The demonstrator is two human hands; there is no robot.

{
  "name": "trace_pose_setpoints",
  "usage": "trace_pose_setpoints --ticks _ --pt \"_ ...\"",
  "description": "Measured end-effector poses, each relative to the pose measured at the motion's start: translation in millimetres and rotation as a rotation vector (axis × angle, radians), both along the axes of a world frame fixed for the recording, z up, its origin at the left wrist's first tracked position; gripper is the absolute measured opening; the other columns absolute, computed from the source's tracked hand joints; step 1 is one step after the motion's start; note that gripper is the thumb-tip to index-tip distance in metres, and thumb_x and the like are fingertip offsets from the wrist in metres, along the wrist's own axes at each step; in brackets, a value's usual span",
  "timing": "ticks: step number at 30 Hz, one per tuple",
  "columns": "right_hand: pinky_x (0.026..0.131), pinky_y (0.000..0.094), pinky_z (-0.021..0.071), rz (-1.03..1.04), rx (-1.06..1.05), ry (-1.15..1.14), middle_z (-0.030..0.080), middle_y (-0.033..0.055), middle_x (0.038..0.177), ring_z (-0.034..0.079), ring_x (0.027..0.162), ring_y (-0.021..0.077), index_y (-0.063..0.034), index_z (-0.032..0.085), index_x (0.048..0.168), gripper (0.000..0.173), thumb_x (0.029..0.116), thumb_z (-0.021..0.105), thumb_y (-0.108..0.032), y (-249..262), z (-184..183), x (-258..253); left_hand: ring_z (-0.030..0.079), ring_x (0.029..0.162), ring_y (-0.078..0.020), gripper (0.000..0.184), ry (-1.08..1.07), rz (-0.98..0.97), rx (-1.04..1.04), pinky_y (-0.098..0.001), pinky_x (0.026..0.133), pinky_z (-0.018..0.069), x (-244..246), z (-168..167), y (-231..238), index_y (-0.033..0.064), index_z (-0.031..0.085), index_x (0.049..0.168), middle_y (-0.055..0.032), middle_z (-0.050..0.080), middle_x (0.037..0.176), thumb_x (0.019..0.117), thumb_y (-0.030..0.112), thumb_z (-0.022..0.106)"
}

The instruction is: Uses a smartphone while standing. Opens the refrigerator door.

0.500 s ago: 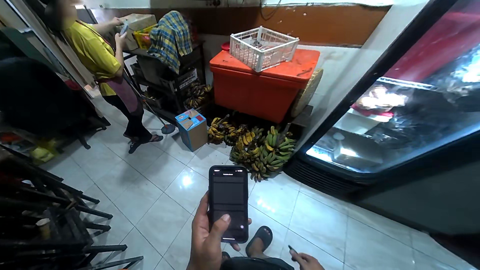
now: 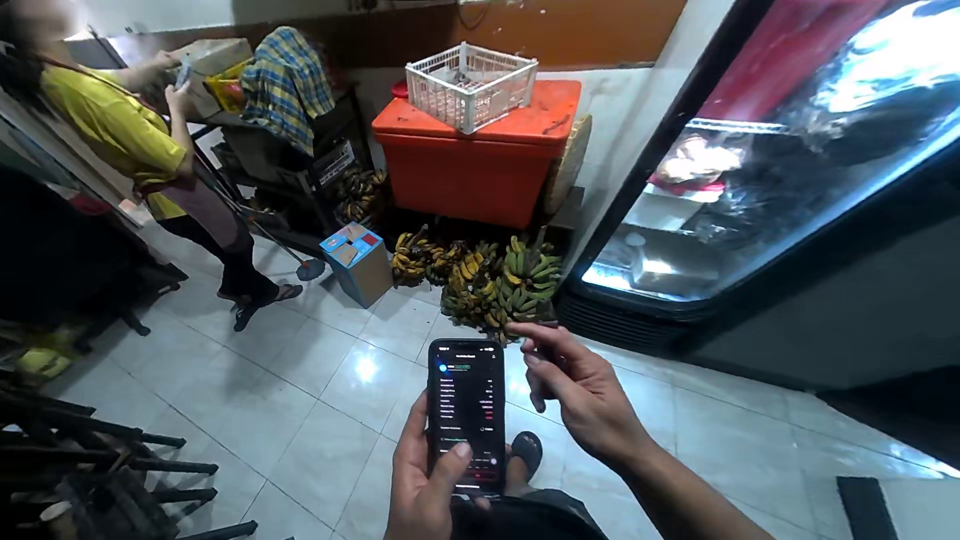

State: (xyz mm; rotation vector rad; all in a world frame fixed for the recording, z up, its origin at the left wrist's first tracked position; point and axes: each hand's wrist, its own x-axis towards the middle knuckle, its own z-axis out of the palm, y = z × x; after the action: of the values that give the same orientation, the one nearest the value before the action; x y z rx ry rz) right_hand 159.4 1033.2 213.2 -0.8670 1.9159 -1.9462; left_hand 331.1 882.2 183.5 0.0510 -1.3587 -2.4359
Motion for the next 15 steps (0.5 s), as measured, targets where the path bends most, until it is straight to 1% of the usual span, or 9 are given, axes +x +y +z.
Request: trace_pose_setpoints --ticks 1,2,5,7,9,12,15 --pt "0.051 0.0293 0.0528 0.016 0.031 0.051 0.059 0.0049 0.105 0.056 0.066 0.0161 -0.0246 0.063 0.140 0.038 0.1040 0.054 -0.028 -1 9 2 0.071 0.103 -0.0436 0.064 0.000 -0.011 -0.006 -0.0441 0.058 0.0646 0 0 1 0.0019 0.019 0.157 -0.0314 0.061 0.126 0.1027 0.008 0.053" --pt "0.053 0.0292 0.0535 0.028 0.052 0.100 0.058 0.0040 0.108 0.057 0.069 0.0155 -0.0245 0.062 0.141 0.039 0.1033 0.056 -0.034 -3 14 3 0.071 0.103 -0.0434 0.065 -0.002 -0.019 -0.014 -0.0444 0.058 0.0647 0 0 1 0.0015 0.018 0.157 -0.0312 0.061 0.127 0.1025 0.008 0.053" --pt "0.057 0.0248 0.0529 0.017 0.114 0.237 0.057 0.0009 0.112 0.057 0.072 0.0091 -0.0264 0.059 0.143 0.051 0.0953 0.067 -0.042 -8 22 7 0.071 0.103 -0.0397 0.066 -0.008 -0.031 -0.045 -0.0446 0.060 0.0649 0 0 0 0.0004 0.018 0.157 -0.0283 0.062 0.127 0.1020 0.008 0.054" --pt "0.058 0.0226 0.0538 -0.016 0.169 0.290 0.055 0.0005 0.116 0.057 0.072 0.0060 -0.0294 0.058 0.144 0.055 0.0923 0.071 -0.043 -11 22 9 0.071 0.104 -0.0380 0.066 -0.010 -0.027 -0.062 -0.0444 0.062 0.0653 1 0 -1 0.0004 0.018 0.157 -0.0268 0.062 0.128 0.1019 0.007 0.055" --pt "0.057 0.0224 0.0526 -0.051 0.201 0.303 0.055 0.0005 0.117 0.056 0.071 0.0057 -0.0305 0.058 0.144 0.056 0.0914 0.072 -0.042 -14 21 10 0.071 0.104 -0.0382 0.067 -0.011 -0.030 -0.067 -0.0444 0.063 0.0651 0 -1 -3 0.0008 0.018 0.157 -0.0274 0.062 0.128 0.1021 0.008 0.055" --pt "0.056 0.0224 0.0509 -0.053 0.163 0.277 0.056 -0.0005 0.112 0.055 0.071 0.0066 -0.0274 0.057 0.145 0.055 0.0935 0.070 -0.042 -14 22 11 0.071 0.104 -0.0381 0.068 -0.017 -0.038 -0.078 -0.0432 0.061 0.0648 -1 -3 -6 0.0012 0.019 0.158 -0.0275 0.062 0.128 0.1022 0.011 0.057" --pt "0.056 0.0221 0.0510 -0.051 0.144 0.279 0.056 -0.0009 0.112 0.055 0.071 0.0065 -0.0256 0.057 0.144 0.054 0.0949 0.068 -0.044 -14 21 11 0.070 0.105 -0.0383 0.067 -0.019 -0.047 -0.080 -0.0437 0.062 0.0649 -1 -4 -8 0.0019 0.019 0.158 -0.0277 0.061 0.129 0.1023 0.010 0.057"
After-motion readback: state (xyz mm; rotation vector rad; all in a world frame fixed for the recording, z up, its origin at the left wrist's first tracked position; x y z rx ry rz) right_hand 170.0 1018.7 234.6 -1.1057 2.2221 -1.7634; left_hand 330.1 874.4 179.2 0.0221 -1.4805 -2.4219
